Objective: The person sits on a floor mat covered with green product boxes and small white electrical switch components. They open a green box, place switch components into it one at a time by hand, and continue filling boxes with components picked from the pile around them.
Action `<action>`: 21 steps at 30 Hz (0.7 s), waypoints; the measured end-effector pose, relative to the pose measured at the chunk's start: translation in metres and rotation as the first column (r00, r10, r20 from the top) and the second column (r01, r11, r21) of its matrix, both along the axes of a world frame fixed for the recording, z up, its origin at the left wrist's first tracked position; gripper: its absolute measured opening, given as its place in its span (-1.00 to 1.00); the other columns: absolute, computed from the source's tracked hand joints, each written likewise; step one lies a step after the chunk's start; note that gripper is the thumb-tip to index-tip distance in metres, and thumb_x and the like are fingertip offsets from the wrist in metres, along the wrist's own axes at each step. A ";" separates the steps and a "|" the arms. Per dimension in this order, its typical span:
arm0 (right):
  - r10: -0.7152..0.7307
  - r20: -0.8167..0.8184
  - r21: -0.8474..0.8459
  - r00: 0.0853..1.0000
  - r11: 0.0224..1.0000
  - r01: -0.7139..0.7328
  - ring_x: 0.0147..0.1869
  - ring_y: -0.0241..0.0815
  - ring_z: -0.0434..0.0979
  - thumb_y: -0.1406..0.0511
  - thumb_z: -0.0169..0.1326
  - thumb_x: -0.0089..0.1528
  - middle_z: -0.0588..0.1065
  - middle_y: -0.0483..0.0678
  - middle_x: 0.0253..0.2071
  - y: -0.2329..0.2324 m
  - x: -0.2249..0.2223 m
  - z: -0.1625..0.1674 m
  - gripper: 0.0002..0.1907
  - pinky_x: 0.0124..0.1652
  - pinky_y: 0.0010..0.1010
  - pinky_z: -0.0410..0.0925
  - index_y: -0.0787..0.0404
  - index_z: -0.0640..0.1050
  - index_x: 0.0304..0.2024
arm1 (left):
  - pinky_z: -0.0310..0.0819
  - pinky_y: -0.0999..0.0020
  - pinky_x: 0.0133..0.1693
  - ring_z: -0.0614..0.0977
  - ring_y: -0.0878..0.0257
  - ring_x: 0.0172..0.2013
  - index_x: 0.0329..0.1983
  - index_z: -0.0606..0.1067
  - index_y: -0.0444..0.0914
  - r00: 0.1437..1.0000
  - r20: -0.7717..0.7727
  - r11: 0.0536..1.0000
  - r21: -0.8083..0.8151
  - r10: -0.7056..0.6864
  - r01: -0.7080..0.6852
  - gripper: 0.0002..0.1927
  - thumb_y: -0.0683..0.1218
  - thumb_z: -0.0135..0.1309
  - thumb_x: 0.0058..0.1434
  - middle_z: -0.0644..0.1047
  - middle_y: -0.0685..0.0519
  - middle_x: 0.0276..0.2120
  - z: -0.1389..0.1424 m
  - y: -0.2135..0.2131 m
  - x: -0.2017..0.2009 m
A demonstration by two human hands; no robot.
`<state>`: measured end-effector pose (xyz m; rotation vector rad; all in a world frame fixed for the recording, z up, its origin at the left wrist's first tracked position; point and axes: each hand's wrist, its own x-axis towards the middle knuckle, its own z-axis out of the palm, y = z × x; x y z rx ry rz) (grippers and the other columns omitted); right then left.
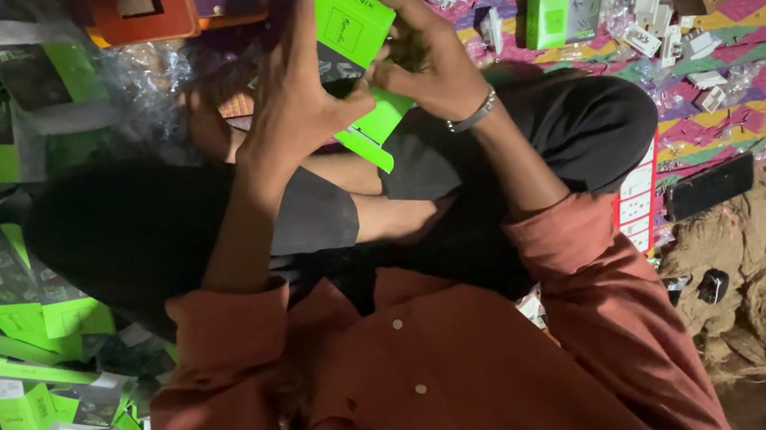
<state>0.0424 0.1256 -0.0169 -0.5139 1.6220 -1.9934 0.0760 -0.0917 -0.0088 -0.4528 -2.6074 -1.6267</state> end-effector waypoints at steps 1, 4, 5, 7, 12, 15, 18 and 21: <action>-0.026 0.021 -0.005 0.999 1.000 0.026 0.30 -0.27 0.44 0.60 0.06 0.35 0.37 -0.06 0.28 -0.002 0.002 -0.004 -0.27 0.22 -0.35 0.47 0.25 0.14 0.53 | 0.44 -0.04 0.37 0.46 -0.31 0.37 0.58 -0.24 -0.13 1.000 -0.028 1.000 -0.015 0.000 0.000 0.21 -0.17 0.40 0.13 0.30 -0.35 0.43 0.001 0.000 0.000; -0.097 0.040 0.001 0.994 0.995 0.097 0.34 -0.25 0.43 0.57 0.01 0.30 0.35 -0.07 0.32 -0.004 0.006 -0.014 -0.27 0.23 -0.37 0.44 0.24 0.15 0.51 | 0.50 -0.05 0.23 0.49 -0.36 0.25 0.61 -0.24 -0.15 1.000 -0.003 0.995 -0.102 -0.006 0.006 0.29 -0.15 0.45 0.05 0.31 -0.44 0.37 0.005 0.002 0.001; -0.097 0.015 0.006 0.995 0.995 0.097 0.36 -0.25 0.41 0.57 0.00 0.29 0.34 -0.07 0.31 -0.005 0.007 -0.016 -0.27 0.25 -0.38 0.44 0.23 0.17 0.50 | 0.50 -0.06 0.22 0.49 -0.36 0.25 0.61 -0.23 -0.14 1.000 0.006 0.995 -0.104 -0.009 0.009 0.30 -0.16 0.45 0.03 0.32 -0.42 0.36 0.006 0.002 0.001; -0.105 -0.030 0.020 0.994 0.994 0.106 0.39 -0.26 0.38 0.57 -0.03 0.27 0.32 -0.07 0.30 -0.005 0.008 -0.019 -0.28 0.25 -0.40 0.42 0.23 0.19 0.49 | 0.50 -0.07 0.20 0.50 -0.36 0.25 0.61 -0.22 -0.13 1.000 0.022 0.994 -0.113 -0.009 0.012 0.31 -0.18 0.45 0.00 0.35 -0.37 0.35 0.007 0.003 0.001; -0.181 -0.101 0.244 0.978 0.949 0.201 0.44 -0.24 0.37 0.58 -0.18 0.21 0.35 -0.04 0.33 -0.005 0.009 -0.018 -0.29 0.21 -0.46 0.46 0.24 0.24 0.44 | 0.47 0.02 0.27 0.47 -0.29 0.30 0.61 -0.26 -0.17 0.996 0.094 0.991 -0.134 0.000 0.013 0.29 -0.16 0.42 0.06 0.29 -0.33 0.40 0.002 0.005 0.001; -0.119 -0.312 0.219 0.943 0.956 0.193 0.45 -0.18 0.35 0.61 -0.18 0.13 0.39 0.02 0.29 -0.002 0.004 -0.015 -0.24 0.42 -0.36 0.26 0.26 0.28 0.43 | 0.34 0.04 0.46 0.27 -0.23 0.46 0.60 -0.27 -0.17 0.997 0.076 1.000 -0.028 0.013 -0.011 0.27 -0.20 0.43 0.11 0.00 -0.34 0.49 -0.001 0.003 0.001; -0.260 -0.154 0.069 0.953 0.959 0.273 0.31 -0.22 0.45 0.59 -0.16 0.19 0.45 -0.02 0.20 0.001 -0.007 -0.010 -0.44 0.29 -0.44 0.33 0.28 0.42 0.25 | 0.15 0.12 0.53 0.11 -0.08 0.55 0.63 -0.29 -0.12 0.999 0.038 0.993 0.114 0.007 -0.012 0.23 -0.26 0.39 0.21 -0.14 -0.18 0.59 -0.002 0.000 -0.002; -0.432 0.229 0.140 0.872 0.902 0.409 -0.12 -0.13 0.57 0.48 -0.17 0.22 0.49 -0.07 0.00 0.005 -0.012 0.001 -0.43 -0.19 -0.36 0.48 0.12 0.27 0.31 | 0.08 0.13 0.50 0.05 -0.05 0.54 0.64 -0.23 -0.11 1.000 -0.005 0.992 0.122 0.028 -0.027 0.17 -0.28 0.37 0.26 -0.09 -0.11 0.60 0.002 0.003 -0.009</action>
